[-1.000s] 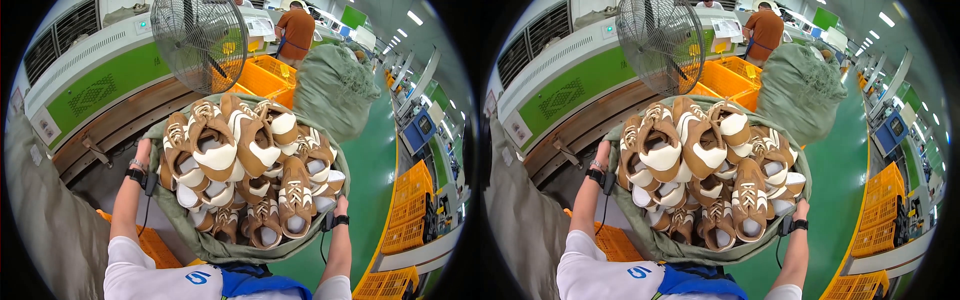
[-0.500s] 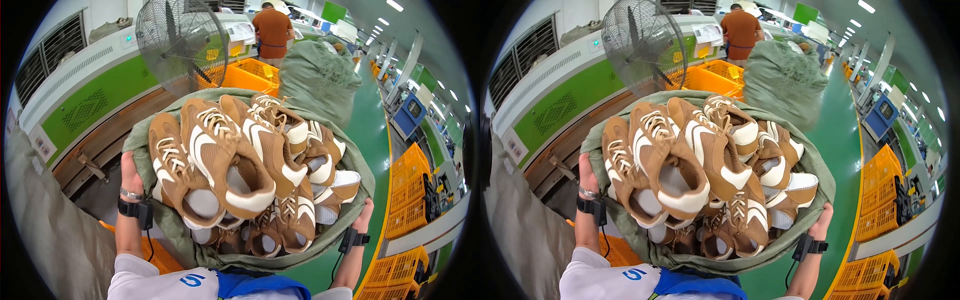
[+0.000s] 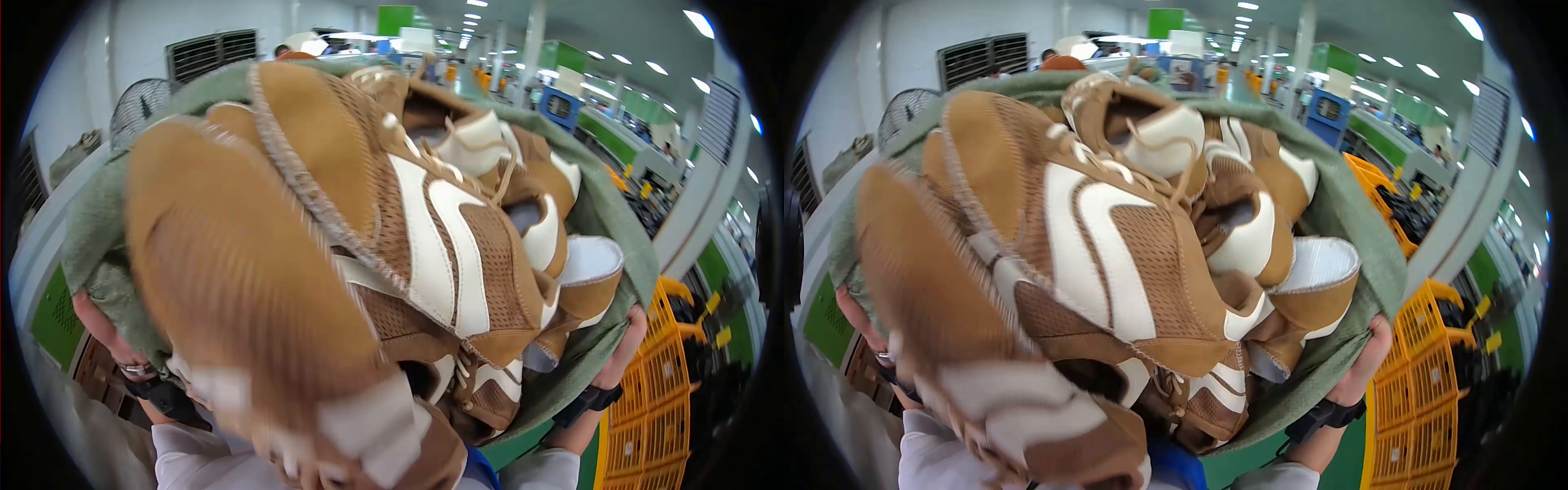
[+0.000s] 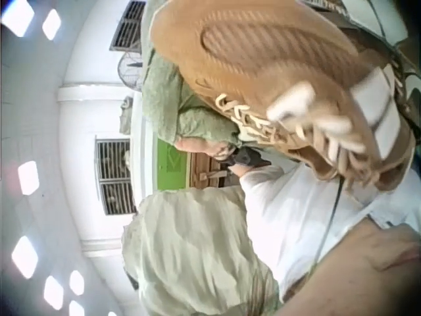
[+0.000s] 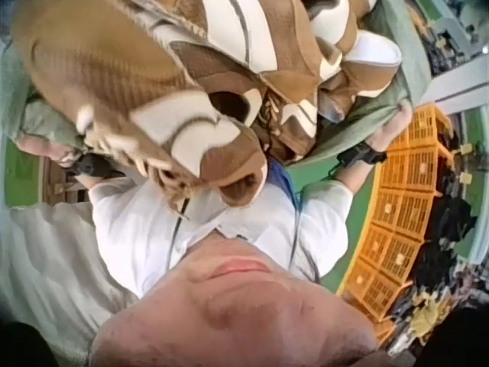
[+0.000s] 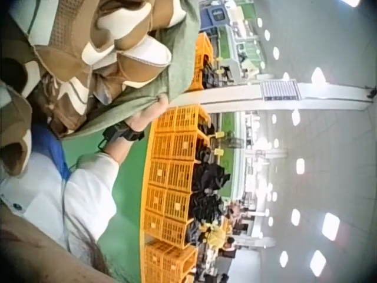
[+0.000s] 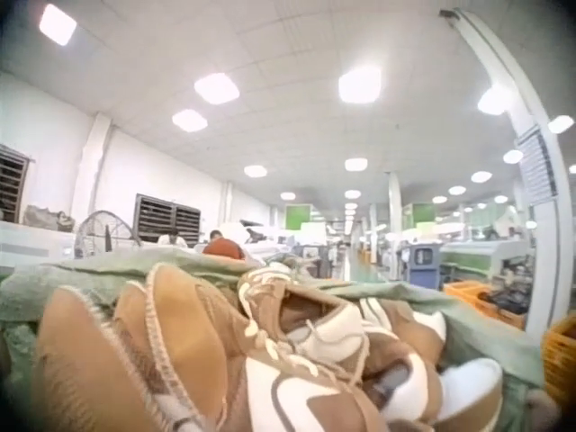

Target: Placing shoes and shoe lasts onto a moving conveyor belt and organizing them on a work table in a shoe manufacturing facility.

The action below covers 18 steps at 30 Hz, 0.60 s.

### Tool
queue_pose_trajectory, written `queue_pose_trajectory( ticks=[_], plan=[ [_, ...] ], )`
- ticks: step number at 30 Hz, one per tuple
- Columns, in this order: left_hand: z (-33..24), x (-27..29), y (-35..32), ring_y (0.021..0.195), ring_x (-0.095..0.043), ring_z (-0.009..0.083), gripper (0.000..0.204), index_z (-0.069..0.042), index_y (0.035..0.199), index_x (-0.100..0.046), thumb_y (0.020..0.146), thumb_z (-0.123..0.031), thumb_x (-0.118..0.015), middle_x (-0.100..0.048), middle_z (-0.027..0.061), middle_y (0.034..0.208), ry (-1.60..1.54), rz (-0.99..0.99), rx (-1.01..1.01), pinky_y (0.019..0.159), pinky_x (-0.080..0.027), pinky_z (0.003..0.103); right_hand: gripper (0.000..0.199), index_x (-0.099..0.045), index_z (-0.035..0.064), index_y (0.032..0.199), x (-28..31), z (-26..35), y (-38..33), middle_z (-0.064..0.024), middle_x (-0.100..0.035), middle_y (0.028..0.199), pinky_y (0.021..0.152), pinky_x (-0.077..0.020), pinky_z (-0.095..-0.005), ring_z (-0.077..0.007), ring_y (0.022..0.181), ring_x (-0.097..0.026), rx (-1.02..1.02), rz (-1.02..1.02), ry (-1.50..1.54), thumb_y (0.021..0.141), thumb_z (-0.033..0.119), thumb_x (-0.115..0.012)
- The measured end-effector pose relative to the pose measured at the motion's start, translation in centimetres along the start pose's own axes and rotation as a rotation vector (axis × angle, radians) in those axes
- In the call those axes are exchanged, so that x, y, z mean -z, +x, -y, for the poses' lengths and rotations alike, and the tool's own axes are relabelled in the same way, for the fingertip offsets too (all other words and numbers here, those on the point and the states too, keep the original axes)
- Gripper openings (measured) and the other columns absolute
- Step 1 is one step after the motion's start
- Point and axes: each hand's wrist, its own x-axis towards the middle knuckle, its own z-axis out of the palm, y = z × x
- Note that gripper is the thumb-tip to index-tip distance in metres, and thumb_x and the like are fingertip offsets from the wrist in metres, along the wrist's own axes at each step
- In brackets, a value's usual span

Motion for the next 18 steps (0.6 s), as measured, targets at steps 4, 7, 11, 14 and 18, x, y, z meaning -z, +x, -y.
queue_pose_trajectory(
  ticks=[4, 7, 11, 14, 18],
  plan=[
    [6.9, -0.1, 7.6, 0.109, -0.049, 0.0302, 0.047, 0.000, 0.122, -0.045, 0.086, -0.029, -0.035, -0.049, 0.0163, 0.123, -0.094, 0.091, 0.103, 0.097, -0.037, 0.041, 0.036, -0.052, -0.0008, 0.105, -3.1, 0.6, -2.2, -0.0132, -0.060, 0.102, 0.083, -0.0463, -0.0345, -0.0243, 0.088, -0.059, 0.286, -0.103, -0.044, 0.078, 0.018, -0.038],
    [15.0, -5.9, 12.7, 0.110, -0.049, 0.0301, 0.047, 0.000, 0.122, -0.045, 0.087, -0.030, -0.036, -0.048, 0.0164, 0.123, -0.165, 0.154, 0.205, 0.097, -0.036, 0.042, 0.034, -0.052, -0.0021, 0.103, -3.2, 0.1, -4.3, -0.0128, -0.060, 0.101, 0.082, -0.0466, -0.0334, -0.0228, 0.086, -0.060, 0.392, -0.135, -0.064, 0.076, 0.013, -0.039],
    [25.0, -4.9, 19.1, 0.111, -0.048, 0.0300, 0.048, 0.000, 0.123, -0.044, 0.087, -0.031, -0.037, -0.048, 0.0165, 0.123, -0.337, 0.305, 0.408, 0.097, -0.036, 0.042, 0.033, -0.054, -0.0021, 0.101, -1.9, 0.7, -6.8, -0.0132, -0.061, 0.098, 0.081, -0.0468, -0.0336, -0.0229, 0.086, -0.060, 0.651, -0.377, -0.179, 0.075, 0.012, -0.039],
    [33.7, -5.7, 24.3, 0.112, -0.047, 0.0299, 0.048, 0.000, 0.123, -0.044, 0.087, -0.031, -0.037, -0.047, 0.0166, 0.124, -0.469, 0.426, 0.566, 0.097, -0.036, 0.042, 0.035, -0.054, -0.0022, 0.102, -4.4, -0.1, -7.0, -0.0138, -0.061, 0.099, 0.084, -0.0459, -0.0343, -0.0247, 0.088, -0.059, 0.762, -0.509, -0.161, 0.075, 0.014, -0.041],
    [46.1, -8.7, 27.1, 0.112, -0.047, 0.0298, 0.049, 0.000, 0.123, -0.044, 0.087, -0.032, -0.038, -0.047, 0.0167, 0.124, -0.680, 0.641, 0.741, 0.098, -0.036, 0.043, 0.040, -0.051, -0.0024, 0.107, -5.1, -0.2, -8.5, -0.0142, -0.058, 0.104, 0.087, -0.0440, -0.0365, -0.0272, 0.093, -0.056, 0.954, -0.633, -0.244, 0.070, 0.008, -0.041]
  ],
)
